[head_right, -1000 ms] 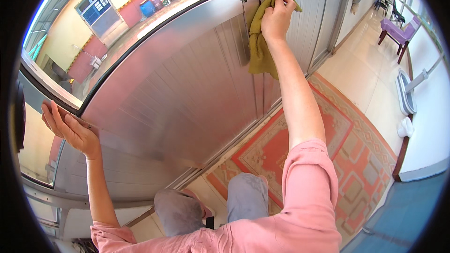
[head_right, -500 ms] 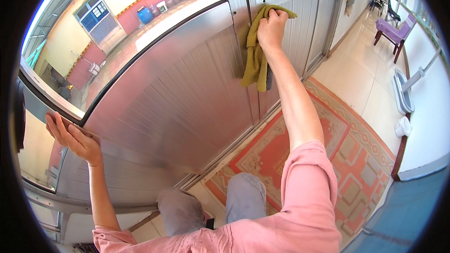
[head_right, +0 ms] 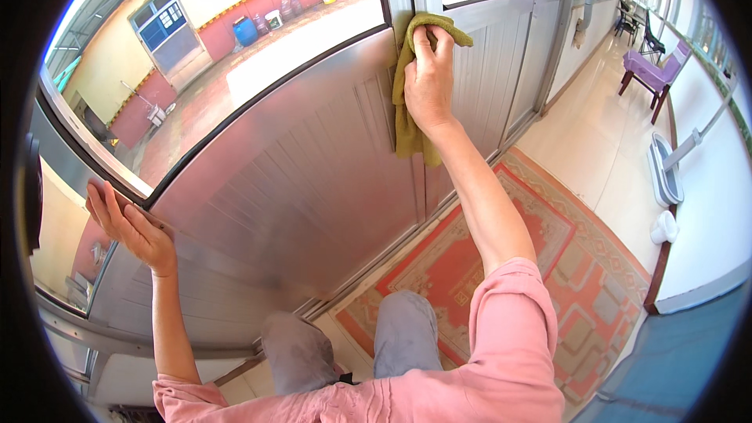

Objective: The person wipes the surface of a metal door with a green cloth. They systematically clean the upper and middle sections of the door, moving the cloth in circular and vertical motions. The person occasionally adjusts the cloth in their hand to use a different side.

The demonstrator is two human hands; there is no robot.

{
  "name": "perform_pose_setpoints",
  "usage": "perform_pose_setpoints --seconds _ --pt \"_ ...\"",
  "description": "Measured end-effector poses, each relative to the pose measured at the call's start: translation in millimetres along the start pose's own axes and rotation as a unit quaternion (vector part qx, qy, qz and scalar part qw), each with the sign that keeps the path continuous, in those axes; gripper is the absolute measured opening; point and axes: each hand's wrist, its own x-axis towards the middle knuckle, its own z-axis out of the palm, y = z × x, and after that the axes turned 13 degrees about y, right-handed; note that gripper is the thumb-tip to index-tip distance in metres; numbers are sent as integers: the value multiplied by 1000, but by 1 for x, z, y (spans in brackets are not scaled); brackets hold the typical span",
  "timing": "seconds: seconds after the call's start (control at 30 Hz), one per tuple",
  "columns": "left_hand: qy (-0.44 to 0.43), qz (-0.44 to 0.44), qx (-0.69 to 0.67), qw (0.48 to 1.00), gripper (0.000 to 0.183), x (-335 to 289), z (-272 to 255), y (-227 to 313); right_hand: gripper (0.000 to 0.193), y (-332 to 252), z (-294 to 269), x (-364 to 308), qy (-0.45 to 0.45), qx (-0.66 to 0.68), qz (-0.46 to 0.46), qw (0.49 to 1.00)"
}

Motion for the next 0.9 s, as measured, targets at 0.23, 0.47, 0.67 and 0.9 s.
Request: perform_pose_setpoints --seconds 0.23,0.47,0.67,0.9 --pt "-3 -17 -2 1000 41 0 -2 -4 52 -13 19 81 51 -5 -38 998" --pt "-1 -28 -5 1000 40 -2 -1 3 51 -7 17 100 61 -97 -163 980" --pt "2 -41 -20 999 41 -1 -5 2 52 -19 3 12 1 -49 -40 998" --pt "15 -60 -32 998 39 -5 -2 0 53 -63 3 -19 -4 -3 127 992"
